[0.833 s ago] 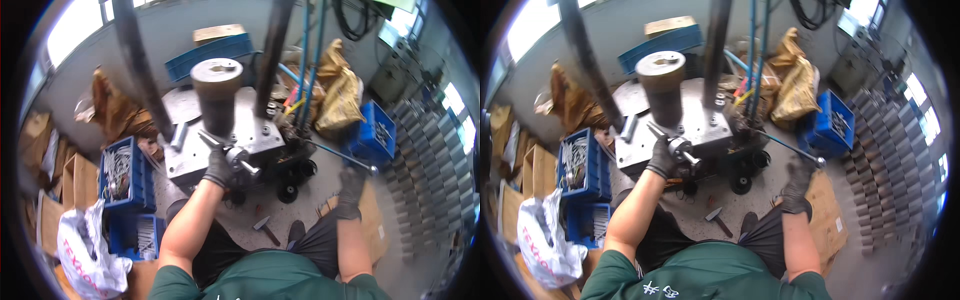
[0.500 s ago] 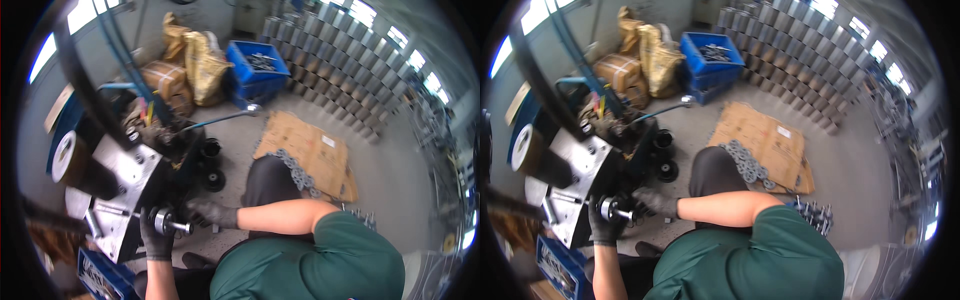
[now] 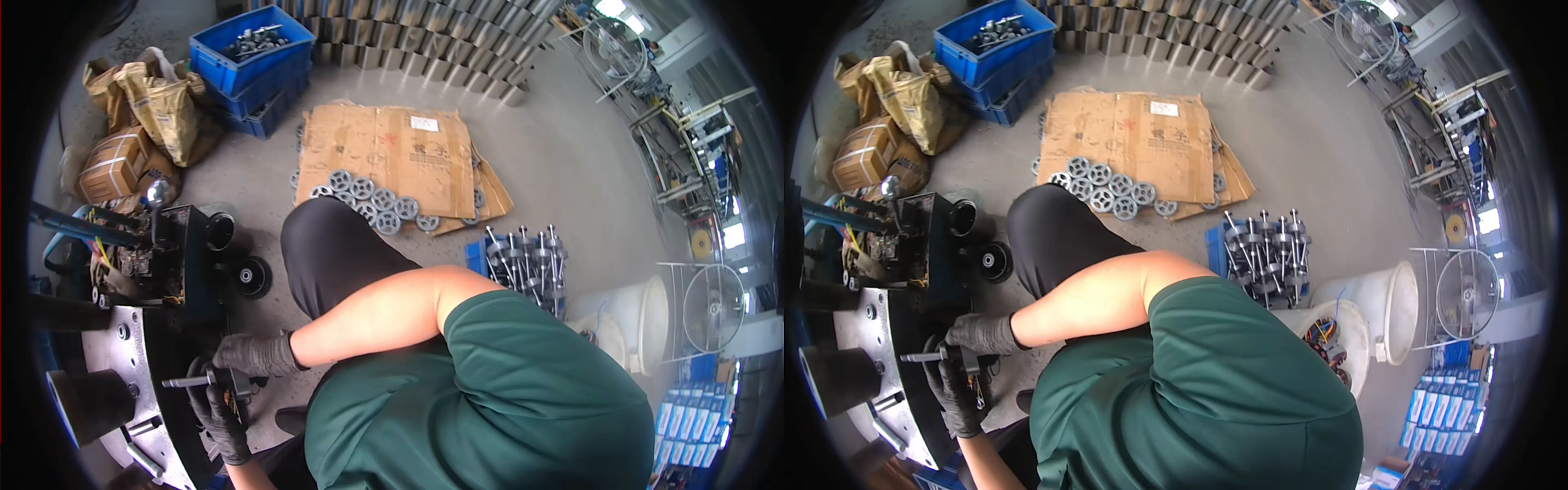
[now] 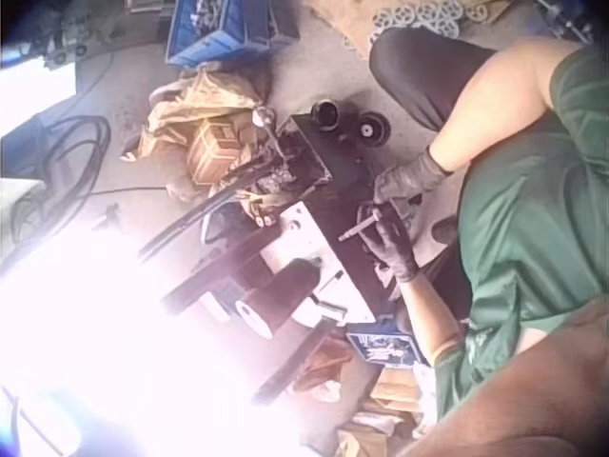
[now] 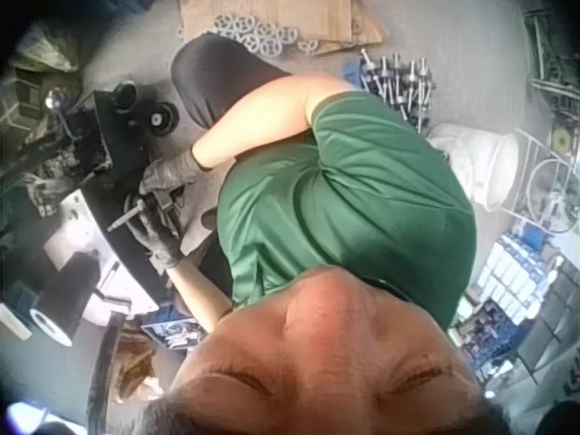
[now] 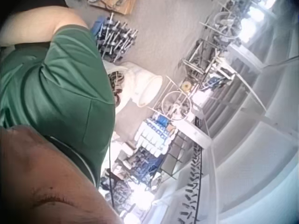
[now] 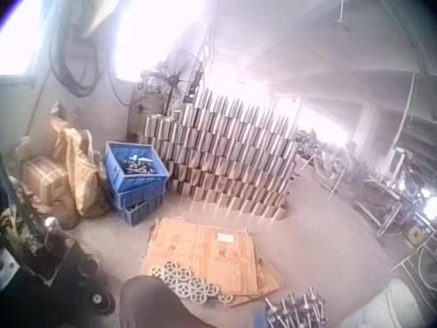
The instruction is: Assemble cylindrical metal components and gears using a vertical press machine.
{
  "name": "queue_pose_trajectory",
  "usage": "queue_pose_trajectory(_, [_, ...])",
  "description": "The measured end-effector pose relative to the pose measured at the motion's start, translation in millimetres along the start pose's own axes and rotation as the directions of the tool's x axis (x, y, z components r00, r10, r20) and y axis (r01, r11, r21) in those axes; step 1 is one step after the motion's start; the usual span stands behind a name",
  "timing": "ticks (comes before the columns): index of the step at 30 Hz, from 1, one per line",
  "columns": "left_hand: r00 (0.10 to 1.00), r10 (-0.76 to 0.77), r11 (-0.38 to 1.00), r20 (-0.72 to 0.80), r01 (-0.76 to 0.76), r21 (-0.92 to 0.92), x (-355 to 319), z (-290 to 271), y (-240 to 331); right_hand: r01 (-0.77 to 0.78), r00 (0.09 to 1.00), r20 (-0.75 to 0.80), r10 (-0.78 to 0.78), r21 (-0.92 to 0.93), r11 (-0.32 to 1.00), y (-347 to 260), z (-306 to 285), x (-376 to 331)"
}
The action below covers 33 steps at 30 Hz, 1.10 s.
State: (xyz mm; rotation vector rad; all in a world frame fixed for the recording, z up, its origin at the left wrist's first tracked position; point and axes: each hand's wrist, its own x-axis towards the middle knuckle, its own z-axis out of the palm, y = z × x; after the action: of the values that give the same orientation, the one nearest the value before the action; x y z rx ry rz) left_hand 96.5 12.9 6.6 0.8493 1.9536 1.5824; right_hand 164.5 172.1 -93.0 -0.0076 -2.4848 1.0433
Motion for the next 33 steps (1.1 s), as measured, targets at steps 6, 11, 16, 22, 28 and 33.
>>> queue_pose_trajectory(6, [0.997, -0.008, 0.99, 0.083, -0.004, 0.142, 19.4, -4.1, -20.7, 0.033, 0.983, -0.183, 0.035, 0.355, 0.934, 7.0, -118.5, -10.2])
queue_pose_trajectory(11, [0.989, -0.099, 0.989, 0.114, 0.085, 0.118, 27.1, 9.4, -20.8, -0.316, 0.897, 0.053, 0.439, 0.772, 0.551, -31.7, -327.5, -79.3])
queue_pose_trajectory(16, [0.977, -0.147, 0.988, 0.154, 0.138, 0.069, 29.1, 24.5, -18.2, -0.689, 0.682, -0.165, 0.713, 0.184, 0.701, -16.4, -463.4, -173.4])
queue_pose_trajectory(22, [0.938, -0.258, 0.962, 0.232, 0.272, -0.031, 24.4, 39.2, -23.4, -0.989, 0.114, -0.25, 0.961, -0.119, 0.087, 39.7, -517.8, -307.6])
queue_pose_trajectory(28, [0.897, -0.32, 0.947, 0.304, 0.297, 0.12, 21.3, 36.2, -30.8, -0.758, 0.037, -0.195, 0.98, -0.645, -0.1, 61.9, -512.8, -402.0])
queue_pose_trajectory(33, [0.89, -0.325, 0.945, 0.32, 0.291, 0.151, 19.6, 31.4, -49.7, -0.469, 0.404, 0.007, 0.915, -0.857, 0.213, 95.0, -488.5, -515.7])
